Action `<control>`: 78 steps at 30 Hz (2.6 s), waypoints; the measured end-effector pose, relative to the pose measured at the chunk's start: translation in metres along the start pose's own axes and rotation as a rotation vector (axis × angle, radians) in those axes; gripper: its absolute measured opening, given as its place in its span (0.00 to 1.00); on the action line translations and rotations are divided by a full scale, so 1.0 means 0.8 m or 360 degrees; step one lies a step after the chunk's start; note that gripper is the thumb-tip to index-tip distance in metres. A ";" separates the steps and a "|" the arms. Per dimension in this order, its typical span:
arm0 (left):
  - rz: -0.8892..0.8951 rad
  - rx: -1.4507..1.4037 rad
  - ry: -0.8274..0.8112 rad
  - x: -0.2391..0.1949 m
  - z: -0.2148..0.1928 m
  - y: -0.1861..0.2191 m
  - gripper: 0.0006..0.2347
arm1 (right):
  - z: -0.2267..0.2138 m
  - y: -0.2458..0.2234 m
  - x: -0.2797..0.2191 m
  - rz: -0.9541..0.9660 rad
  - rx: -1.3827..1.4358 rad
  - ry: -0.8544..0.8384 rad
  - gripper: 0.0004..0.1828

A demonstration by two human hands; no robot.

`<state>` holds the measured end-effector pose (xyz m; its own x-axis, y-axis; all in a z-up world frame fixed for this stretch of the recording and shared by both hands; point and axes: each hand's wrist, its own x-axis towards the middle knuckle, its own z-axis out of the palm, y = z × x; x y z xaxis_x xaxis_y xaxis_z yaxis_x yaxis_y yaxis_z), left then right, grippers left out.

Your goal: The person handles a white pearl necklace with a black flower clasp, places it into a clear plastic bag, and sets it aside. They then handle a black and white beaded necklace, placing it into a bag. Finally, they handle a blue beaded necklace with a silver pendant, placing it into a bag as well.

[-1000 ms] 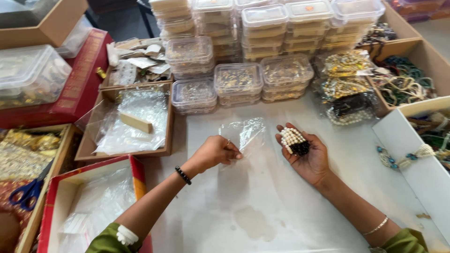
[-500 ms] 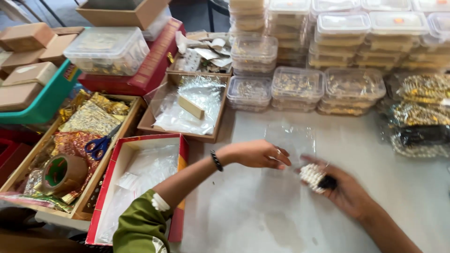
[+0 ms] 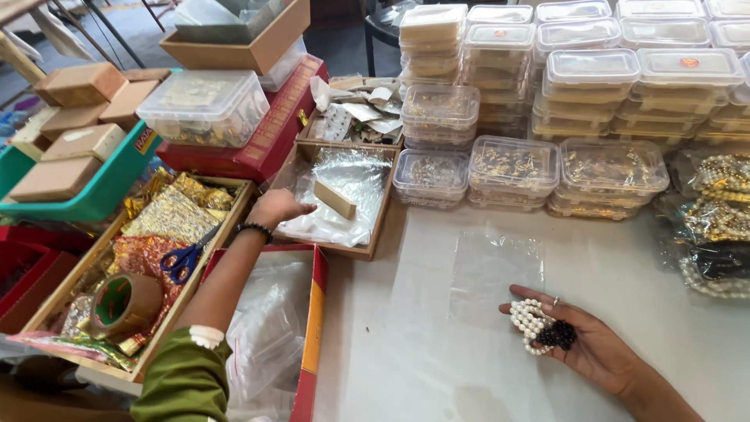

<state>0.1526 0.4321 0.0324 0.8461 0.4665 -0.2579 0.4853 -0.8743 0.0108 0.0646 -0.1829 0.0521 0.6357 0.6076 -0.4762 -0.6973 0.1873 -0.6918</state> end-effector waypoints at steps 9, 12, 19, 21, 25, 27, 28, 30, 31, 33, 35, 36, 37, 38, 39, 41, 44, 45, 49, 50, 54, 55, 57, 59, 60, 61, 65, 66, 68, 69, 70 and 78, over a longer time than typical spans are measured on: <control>0.0064 -0.0213 -0.0183 0.091 0.026 0.023 0.30 | -0.005 0.002 -0.001 -0.0038 0.0056 -0.0084 0.33; -0.0326 -0.1291 -0.0414 -0.015 -0.052 0.092 0.36 | -0.007 0.003 -0.001 -0.0065 0.0043 -0.0117 0.33; -0.0305 -0.1183 -0.0251 -0.044 -0.073 0.094 0.39 | -0.013 0.007 0.001 -0.0115 0.0072 -0.0178 0.33; -0.0073 -0.0268 -0.0088 0.052 -0.014 0.061 0.32 | -0.010 0.006 0.000 -0.0089 0.0074 -0.0131 0.33; -0.0336 -0.0070 -0.0105 0.010 -0.009 0.078 0.47 | -0.011 0.008 0.001 -0.0118 0.0115 -0.0193 0.33; -0.0352 -0.0492 0.0297 0.016 0.006 0.079 0.47 | -0.012 0.007 0.000 -0.0109 0.0059 -0.0132 0.33; -0.0344 -0.0493 0.0288 0.001 -0.003 0.085 0.47 | -0.013 0.010 -0.002 -0.0108 0.0061 -0.0120 0.33; -0.0206 -0.0700 0.0407 -0.028 -0.030 0.096 0.45 | -0.012 0.008 -0.002 -0.0119 0.0107 -0.0146 0.33; -0.0204 -0.0703 0.0412 -0.022 -0.032 0.095 0.45 | -0.012 0.008 -0.002 -0.0123 0.0103 -0.0147 0.33; 0.0233 -0.1224 0.0542 -0.010 -0.032 0.094 0.36 | -0.012 0.008 -0.002 -0.0112 0.0102 -0.0173 0.33; 0.0185 -0.0948 0.0545 -0.049 -0.062 0.096 0.33 | -0.012 0.009 -0.002 -0.0123 0.0103 -0.0181 0.33; 0.0133 -0.0667 0.0545 -0.069 -0.075 0.096 0.31 | -0.013 0.009 -0.002 -0.0130 0.0107 -0.0194 0.33; 0.0131 -0.0667 0.0541 -0.068 -0.069 0.095 0.31 | -0.014 0.009 -0.001 -0.0126 0.0107 -0.0193 0.33; -0.0275 -0.0205 0.0374 -0.068 -0.063 0.093 0.32 | -0.015 0.009 0.000 -0.0142 0.0093 -0.0211 0.33; -0.0674 0.0267 0.0195 -0.069 -0.055 0.090 0.33 | -0.016 0.012 0.001 -0.0152 0.0084 -0.0231 0.33; -0.0711 0.0334 0.0183 -0.081 -0.050 0.085 0.34 | -0.014 0.011 0.001 -0.0141 0.0079 -0.0214 0.33; -0.0693 0.0284 0.0226 -0.060 -0.028 0.066 0.34 | -0.008 0.011 -0.002 -0.0138 0.0056 -0.0150 0.33; -0.0644 0.0166 0.0273 -0.045 -0.018 0.061 0.34 | -0.005 0.008 -0.004 -0.0139 0.0036 -0.0105 0.33; -0.0649 0.0063 0.0162 -0.041 -0.017 0.064 0.37 | -0.012 0.010 -0.001 -0.0155 0.0032 -0.0182 0.33; -0.0610 -0.0052 0.0235 -0.040 -0.017 0.065 0.36 | -0.013 0.010 0.000 -0.0154 0.0046 -0.0202 0.33; -0.0504 -0.0374 0.0374 -0.034 -0.013 0.068 0.37 | -0.011 0.010 -0.001 -0.0165 0.0086 -0.0232 0.33; -0.0501 -0.0373 0.0366 -0.021 -0.005 0.059 0.37 | -0.011 0.011 0.000 -0.0161 0.0089 -0.0225 0.33; -0.0218 -0.0491 0.0279 0.009 0.009 0.047 0.32 | -0.011 0.010 -0.001 -0.0151 0.0066 -0.0172 0.33; -0.0292 -0.0139 0.0558 -0.047 -0.021 0.085 0.31 | -0.011 0.011 -0.001 -0.0165 0.0075 -0.0183 0.33; -0.0368 0.0217 0.0840 -0.074 -0.037 0.106 0.30 | -0.012 0.010 -0.001 -0.0172 0.0082 -0.0205 0.33; -0.0320 0.0213 0.0841 -0.102 -0.033 0.129 0.30 | -0.017 0.012 0.001 -0.0198 0.0098 -0.0168 0.33; 0.1275 0.0429 0.0996 -0.227 -0.019 0.239 0.16 | -0.027 0.013 0.003 -0.0176 0.0288 -0.0307 0.33; 0.1861 -0.0041 0.0297 -0.264 -0.016 0.266 0.17 | -0.026 0.011 0.002 -0.0150 0.0354 -0.0314 0.33; 0.1922 0.0085 0.0140 -0.327 0.008 0.302 0.19 | -0.033 0.020 0.007 -0.0211 0.0491 -0.0377 0.33; 0.1931 0.0201 0.0023 -0.359 0.018 0.324 0.22 | -0.043 0.017 0.005 -0.0253 0.0578 -0.0476 0.33; 0.2015 0.0212 0.0022 -0.355 0.025 0.323 0.22 | -0.045 0.022 0.008 -0.0316 0.0596 -0.0421 0.33; 0.2293 0.0175 0.0595 -0.332 0.087 0.314 0.13 | -0.070 0.028 0.022 -0.0586 0.0787 -0.0370 0.30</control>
